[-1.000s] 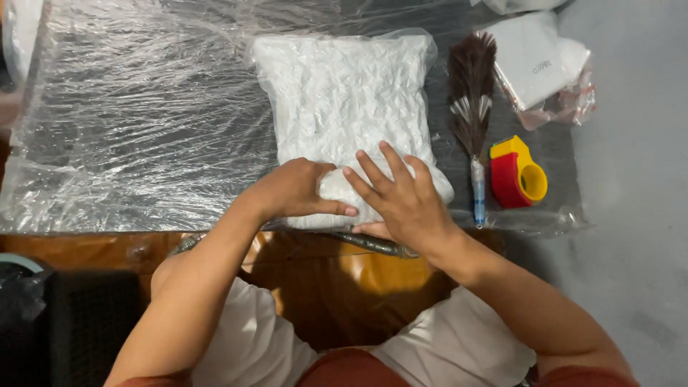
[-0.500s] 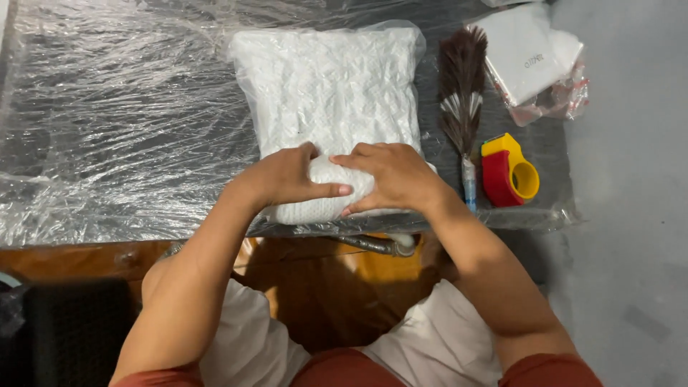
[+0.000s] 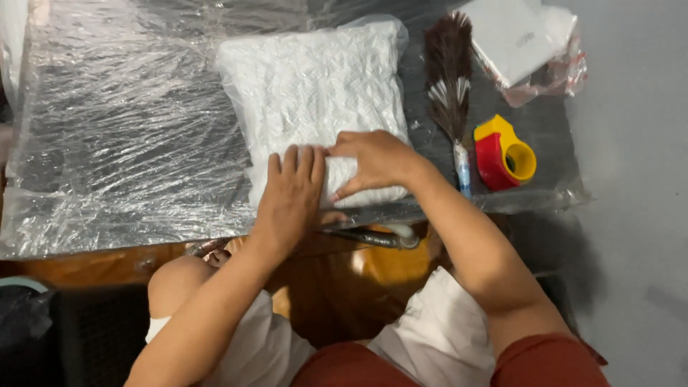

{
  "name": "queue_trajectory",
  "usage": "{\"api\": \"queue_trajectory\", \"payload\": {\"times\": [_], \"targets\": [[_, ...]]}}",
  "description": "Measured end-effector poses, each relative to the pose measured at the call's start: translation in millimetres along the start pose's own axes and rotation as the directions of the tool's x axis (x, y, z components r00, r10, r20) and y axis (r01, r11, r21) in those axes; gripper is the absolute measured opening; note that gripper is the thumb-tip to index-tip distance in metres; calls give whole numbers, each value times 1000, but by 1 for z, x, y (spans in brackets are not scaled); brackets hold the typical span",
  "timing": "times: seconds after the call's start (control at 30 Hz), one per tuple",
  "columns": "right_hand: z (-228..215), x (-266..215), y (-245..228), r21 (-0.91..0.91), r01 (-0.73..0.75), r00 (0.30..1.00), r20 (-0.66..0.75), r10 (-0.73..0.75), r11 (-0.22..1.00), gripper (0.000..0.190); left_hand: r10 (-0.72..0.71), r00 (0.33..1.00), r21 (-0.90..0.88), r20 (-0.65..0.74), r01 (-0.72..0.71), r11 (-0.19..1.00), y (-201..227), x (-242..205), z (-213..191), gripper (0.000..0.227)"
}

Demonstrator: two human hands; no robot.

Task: The person sits on the floor and packs a white item into a plastic bag. They tie the bag, use a tape dispenser to seal it, and then place the sealed package into a black plastic bag.

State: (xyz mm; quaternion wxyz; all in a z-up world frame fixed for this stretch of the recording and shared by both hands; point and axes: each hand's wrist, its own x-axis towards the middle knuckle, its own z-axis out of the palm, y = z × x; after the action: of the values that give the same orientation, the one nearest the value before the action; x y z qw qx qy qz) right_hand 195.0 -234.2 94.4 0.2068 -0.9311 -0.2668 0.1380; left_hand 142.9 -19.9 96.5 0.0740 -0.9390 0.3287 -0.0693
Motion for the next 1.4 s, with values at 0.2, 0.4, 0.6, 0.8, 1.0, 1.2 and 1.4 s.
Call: {"api": "queue_trajectory", "payload": {"times": [0.2, 0.4, 0.6, 0.8, 1.0, 1.2, 1.4], "targets": [[-15, -10, -22, -16, -22, 999, -27, 22, 1000, 97, 70, 998, -103, -9, -71, 992, -17, 15, 32, 107], [44, -26, -11, -513, 52, 709, -585, -394, 857, 68, 74, 997, -233, -20, -76, 970, -34, 24, 31, 93], [49, -59, -42, -626, -183, 858, -478, -189, 758, 141, 88, 994, -214, -67, -101, 972, -28, 27, 26, 87], [58, -60, -20, -754, -179, 816, -473, -333, 632, 150, 85, 983, -201, -164, -118, 972, -25, 14, 29, 81], [54, -101, -68, -700, -53, 803, -454, -386, 712, 133, 123, 952, -223, -280, -189, 956, -14, -43, 4, 83], [46, -98, -65, -667, 14, 875, -353, -332, 745, 115, 152, 981, -460, 122, -80, 884, -25, -40, -22, 89], [2, -68, -64, -374, -72, 997, -27, 67, 924, 115, 161, 930, -568, 331, 60, 821, -46, -2, -21, 104]]}}
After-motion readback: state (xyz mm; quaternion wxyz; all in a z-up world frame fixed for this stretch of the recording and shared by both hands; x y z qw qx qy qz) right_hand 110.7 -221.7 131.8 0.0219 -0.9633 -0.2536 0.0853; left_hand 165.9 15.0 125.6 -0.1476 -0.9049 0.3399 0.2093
